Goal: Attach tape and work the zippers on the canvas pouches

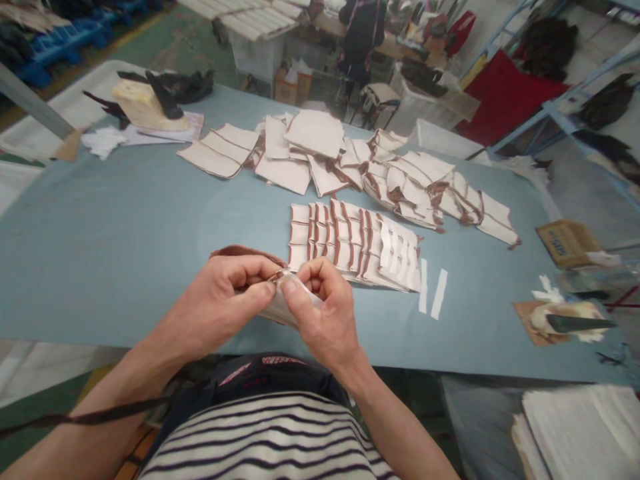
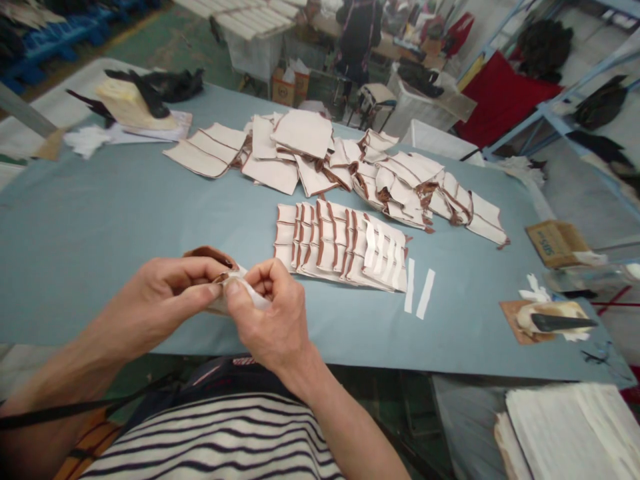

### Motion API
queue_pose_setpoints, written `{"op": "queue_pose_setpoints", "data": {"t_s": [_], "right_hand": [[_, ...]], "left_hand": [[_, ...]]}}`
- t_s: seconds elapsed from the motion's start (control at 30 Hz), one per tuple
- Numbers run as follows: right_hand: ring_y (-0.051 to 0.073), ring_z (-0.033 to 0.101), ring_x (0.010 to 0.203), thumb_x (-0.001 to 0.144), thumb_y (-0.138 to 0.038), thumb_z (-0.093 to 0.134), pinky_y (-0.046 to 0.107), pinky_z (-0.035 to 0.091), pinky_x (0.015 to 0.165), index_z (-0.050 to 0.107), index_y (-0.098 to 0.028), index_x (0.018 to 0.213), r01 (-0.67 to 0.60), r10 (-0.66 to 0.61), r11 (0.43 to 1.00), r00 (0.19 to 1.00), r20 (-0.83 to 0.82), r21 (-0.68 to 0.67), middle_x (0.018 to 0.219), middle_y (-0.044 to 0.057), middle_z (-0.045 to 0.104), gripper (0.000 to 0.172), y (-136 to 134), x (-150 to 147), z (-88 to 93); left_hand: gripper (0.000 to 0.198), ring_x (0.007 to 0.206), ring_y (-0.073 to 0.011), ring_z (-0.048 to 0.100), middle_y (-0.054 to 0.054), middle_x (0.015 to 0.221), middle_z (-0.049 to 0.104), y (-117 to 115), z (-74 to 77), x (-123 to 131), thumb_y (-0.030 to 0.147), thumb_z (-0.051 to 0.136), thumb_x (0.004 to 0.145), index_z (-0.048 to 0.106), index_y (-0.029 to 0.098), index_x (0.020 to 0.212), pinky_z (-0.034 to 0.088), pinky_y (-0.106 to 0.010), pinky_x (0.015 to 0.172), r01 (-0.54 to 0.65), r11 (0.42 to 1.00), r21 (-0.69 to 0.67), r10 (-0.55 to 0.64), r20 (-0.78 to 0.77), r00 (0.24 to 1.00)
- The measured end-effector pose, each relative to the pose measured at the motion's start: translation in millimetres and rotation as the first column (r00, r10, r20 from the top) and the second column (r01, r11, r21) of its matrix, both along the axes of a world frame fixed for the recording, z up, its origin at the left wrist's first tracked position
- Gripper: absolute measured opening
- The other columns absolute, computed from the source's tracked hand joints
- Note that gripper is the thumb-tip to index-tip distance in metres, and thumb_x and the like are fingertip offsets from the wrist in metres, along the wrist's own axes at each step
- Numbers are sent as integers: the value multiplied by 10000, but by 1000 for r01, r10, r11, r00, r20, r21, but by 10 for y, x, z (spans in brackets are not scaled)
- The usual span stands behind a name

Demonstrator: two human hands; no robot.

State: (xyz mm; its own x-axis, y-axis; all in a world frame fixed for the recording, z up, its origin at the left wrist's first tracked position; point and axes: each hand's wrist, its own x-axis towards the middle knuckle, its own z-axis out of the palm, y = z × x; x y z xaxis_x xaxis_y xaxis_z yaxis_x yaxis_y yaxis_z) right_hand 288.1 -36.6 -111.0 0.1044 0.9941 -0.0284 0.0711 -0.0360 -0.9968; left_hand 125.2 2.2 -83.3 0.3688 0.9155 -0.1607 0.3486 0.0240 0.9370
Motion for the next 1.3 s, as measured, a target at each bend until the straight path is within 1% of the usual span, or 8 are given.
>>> {"op": "queue_pose_setpoints", "data": {"t_s": [0.2,0.33,0.5,0.63,0.8,0.93,1.1,1.3], "right_hand": [[96,439,495,842,-451,708,233,328,484,535,-246,770,-62,58,995,997,-55,-84,578,-82,522,278,20,45,-6],[97,443,488,830,-448,704,240,321,487,536,-246,765,-50,47,995,998,-32,-92,566,-86,516,271,51,45,1],[103,464,498,839,-442,704,247,344,495,544,-247,772,-35,33,997,999,-31,-67,586,-77,539,261,45,25,-15],[105,481,519,863,-408,692,247,370,509,549,-247,782,-43,42,999,998,-37,-16,605,-73,547,230,14,12,-30],[108,490,548,870,-392,690,255,397,530,553,-245,791,-30,29,998,999,21,50,640,-63,557,216,-2,18,-50],[118,500,574,875,-384,690,268,419,556,572,-244,828,-25,16,994,996,83,106,678,-54,590,189,1,41,-36],[136,512,643,874,-310,666,293,440,621,618,-239,845,-56,15,970,985,172,238,745,-29,636,91,15,76,-21],[141,524,652,907,-304,651,311,442,654,598,-240,796,-47,-3,967,980,198,249,730,-27,622,139,34,85,-13]], "left_hand": [[283,809,-196,705,-25,921,819,126,-73,-205,340,617,812,841,185,888,551,-214,704,173,977,-121,-160,109,981],[269,807,-192,697,-23,904,809,134,-92,-237,332,621,824,833,182,896,548,-211,703,177,975,-135,-161,120,980],[243,782,-206,710,-52,887,810,85,-68,-149,390,718,810,800,170,874,563,-231,667,153,969,-196,-126,143,982],[277,788,-190,696,-51,894,790,67,-49,-110,440,741,857,810,175,814,537,-218,663,86,990,-111,-77,80,994],[300,734,-168,664,-18,797,756,52,-31,-130,435,712,911,799,193,756,479,-210,623,95,995,15,-95,3,995],[263,827,-176,705,-13,880,789,27,-44,-160,397,699,945,823,210,807,515,-209,721,104,991,78,-106,13,994],[257,846,-180,714,-13,885,801,6,-49,-160,360,664,960,829,211,832,513,-209,725,99,988,119,-99,-4,995],[251,747,-160,672,5,788,773,-38,16,-90,327,665,944,812,200,786,486,-209,682,60,983,174,-56,-27,998]]}}
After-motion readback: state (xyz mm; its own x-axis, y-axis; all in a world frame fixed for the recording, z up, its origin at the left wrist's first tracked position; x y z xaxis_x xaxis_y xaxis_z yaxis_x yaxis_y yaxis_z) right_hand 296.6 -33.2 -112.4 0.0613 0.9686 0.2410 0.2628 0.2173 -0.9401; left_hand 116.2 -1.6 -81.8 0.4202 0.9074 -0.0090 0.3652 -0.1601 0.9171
